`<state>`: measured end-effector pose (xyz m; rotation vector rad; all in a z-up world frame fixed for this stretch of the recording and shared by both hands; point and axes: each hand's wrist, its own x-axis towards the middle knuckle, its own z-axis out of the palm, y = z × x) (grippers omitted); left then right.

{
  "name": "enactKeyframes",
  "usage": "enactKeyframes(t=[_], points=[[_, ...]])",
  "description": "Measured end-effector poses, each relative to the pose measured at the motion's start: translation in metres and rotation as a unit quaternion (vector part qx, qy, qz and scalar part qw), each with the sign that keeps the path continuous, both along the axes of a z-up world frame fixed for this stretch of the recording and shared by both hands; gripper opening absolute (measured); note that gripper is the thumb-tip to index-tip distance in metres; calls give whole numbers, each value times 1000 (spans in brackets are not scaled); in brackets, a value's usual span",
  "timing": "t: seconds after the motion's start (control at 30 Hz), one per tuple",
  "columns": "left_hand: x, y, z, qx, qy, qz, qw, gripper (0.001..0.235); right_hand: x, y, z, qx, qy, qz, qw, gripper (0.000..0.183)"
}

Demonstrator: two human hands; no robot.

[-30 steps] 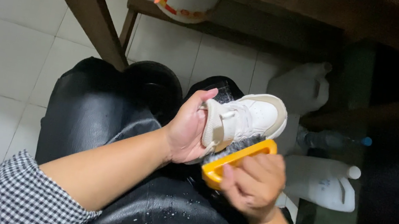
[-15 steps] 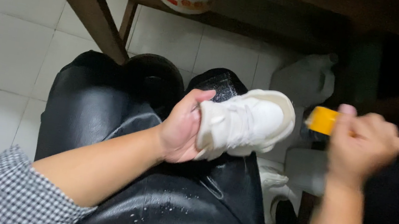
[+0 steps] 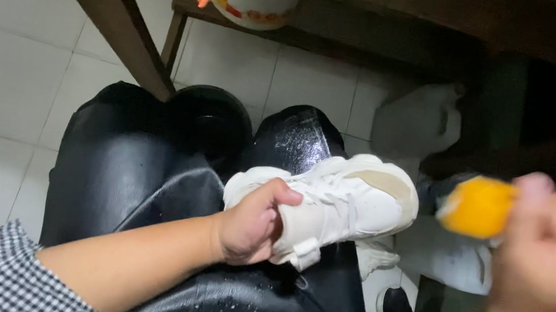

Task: The person scrubs a white sneaker with a yellow brush, focusing on the upper and laces. They then wipe the shoe with a yellow cloth to remove excess moisture.

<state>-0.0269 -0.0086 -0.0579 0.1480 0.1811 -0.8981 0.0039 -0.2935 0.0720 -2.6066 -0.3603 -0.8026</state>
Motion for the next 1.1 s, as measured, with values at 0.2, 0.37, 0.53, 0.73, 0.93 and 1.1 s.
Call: enactKeyframes(t=[0.2,0.37,0.53,0.73,0.93,1.1], points=[[-18,-10,-22,83,-108,-74,988,30,27,29,-7,-150,57,108,981,58],[-18,-10,-31,152,-138,-121,971,25,17,24,15,-155,97,-62,981,53],[-23,-13,-18,245,-89,-151,953,16,1,60,16,-184,203,34,961,44],[-22,-10,-10,303,-126,-194,924,24,11,40,31,-219,220,-151,939,58],[-25,-12,-5,286,-114,-200,930,26,22,55,25,-106,382,-18,918,57],[-19,-8,6,418,-207,-268,843,27,18,46,41,-76,235,-28,969,62]])
